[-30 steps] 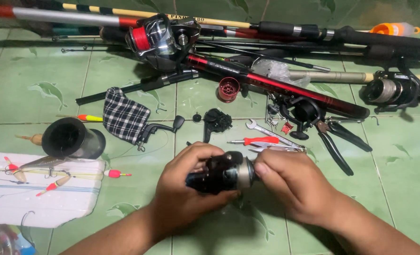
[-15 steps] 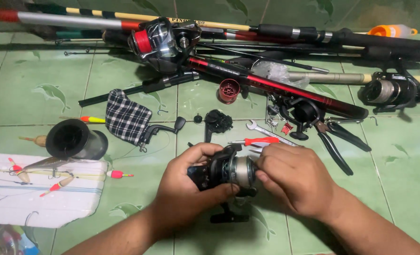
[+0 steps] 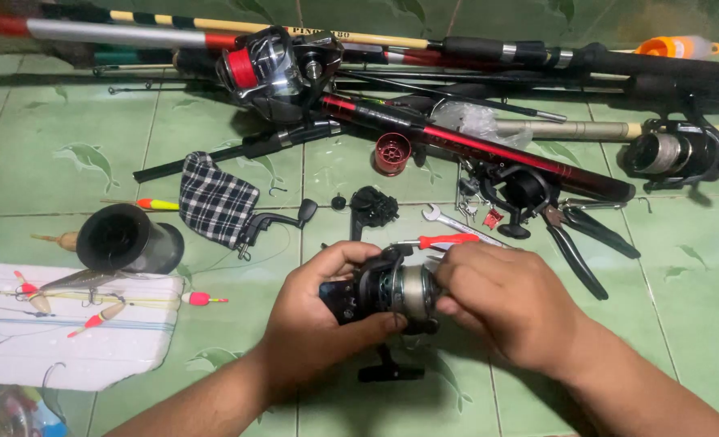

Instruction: Assembling a spinning fishing reel by fitting the spool and internal components together.

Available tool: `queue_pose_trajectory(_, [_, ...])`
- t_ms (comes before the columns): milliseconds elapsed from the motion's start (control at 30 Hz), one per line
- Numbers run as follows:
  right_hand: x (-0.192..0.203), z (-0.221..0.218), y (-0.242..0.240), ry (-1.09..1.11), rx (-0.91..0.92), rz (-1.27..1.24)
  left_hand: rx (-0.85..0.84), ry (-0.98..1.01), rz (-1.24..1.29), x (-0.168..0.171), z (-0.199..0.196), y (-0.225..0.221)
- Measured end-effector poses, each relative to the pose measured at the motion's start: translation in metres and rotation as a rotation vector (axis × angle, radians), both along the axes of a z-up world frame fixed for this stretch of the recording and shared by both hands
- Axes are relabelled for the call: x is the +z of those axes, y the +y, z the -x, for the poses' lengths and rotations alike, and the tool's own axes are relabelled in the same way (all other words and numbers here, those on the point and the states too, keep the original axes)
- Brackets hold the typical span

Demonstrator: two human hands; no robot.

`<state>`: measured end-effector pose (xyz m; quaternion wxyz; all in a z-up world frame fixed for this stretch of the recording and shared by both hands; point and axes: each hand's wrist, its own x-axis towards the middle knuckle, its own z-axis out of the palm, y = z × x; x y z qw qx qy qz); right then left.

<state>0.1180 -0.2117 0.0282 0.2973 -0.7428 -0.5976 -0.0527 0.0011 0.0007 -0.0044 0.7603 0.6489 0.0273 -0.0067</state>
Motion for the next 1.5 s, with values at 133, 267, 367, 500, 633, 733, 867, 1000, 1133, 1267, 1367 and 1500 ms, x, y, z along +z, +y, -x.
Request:
queue_pose_trajectory(133, [-0.013, 0.002, -0.001, 0.285, -0.025, -0.019, 0.031, 0.056, -0.066, 0.007, 0.0, -0.003])
queue_pose_trajectory(267, [-0.036, -0.01, -0.007, 1.381, -0.197, 0.084, 0.117, -0.546, -0.703, 0.017, 0.0, -0.005])
queue_pose_trajectory(367, [-0.018, -0.007, -0.003, 1.032, -0.184, 0.07, 0.102, -0.428, -0.575, 0.014, 0.001, -0.006])
queue_pose_trajectory(500, [0.004, -0.004, 0.001, 0.045, 0.028, -0.012, 0.067, 0.051, -0.095, 0.004, -0.002, -0.002])
queue_pose_trajectory(633, [-0.008, -0.002, 0.004, 0.091, 0.007, 0.002, 0.052, 0.104, -0.037, 0.005, -0.003, -0.003])
queue_pose_trajectory(733, [-0.022, 0.002, 0.002, 0.777, -0.256, 0.109, 0.11, -0.133, -0.376, 0.009, -0.003, -0.003])
queue_pose_trajectory(867, [-0.041, -0.007, -0.005, 1.718, -0.178, 0.004, 0.121, -0.569, -0.756, 0.021, -0.001, -0.004])
queue_pose_trajectory(1000, [-0.011, 0.006, -0.002, 0.64, -0.278, 0.039, 0.084, -0.198, -0.327, 0.01, -0.001, -0.001])
queue_pose_trajectory(1133, [0.001, 0.009, 0.009, 0.199, 0.018, -0.07, 0.114, -0.051, -0.072, -0.003, -0.008, 0.003])
queue_pose_trajectory(1267, [-0.004, 0.0, 0.004, 0.033, -0.121, -0.008, 0.084, -0.026, -0.039, -0.008, -0.009, 0.002])
queue_pose_trajectory(1367, [-0.007, -0.007, 0.002, 0.052, -0.091, 0.056, 0.059, 0.018, -0.019, -0.009, -0.01, 0.001])
queue_pose_trajectory(1500, [-0.011, -0.002, 0.003, 0.228, -0.117, 0.061, 0.079, 0.033, -0.128, -0.005, -0.009, 0.0])
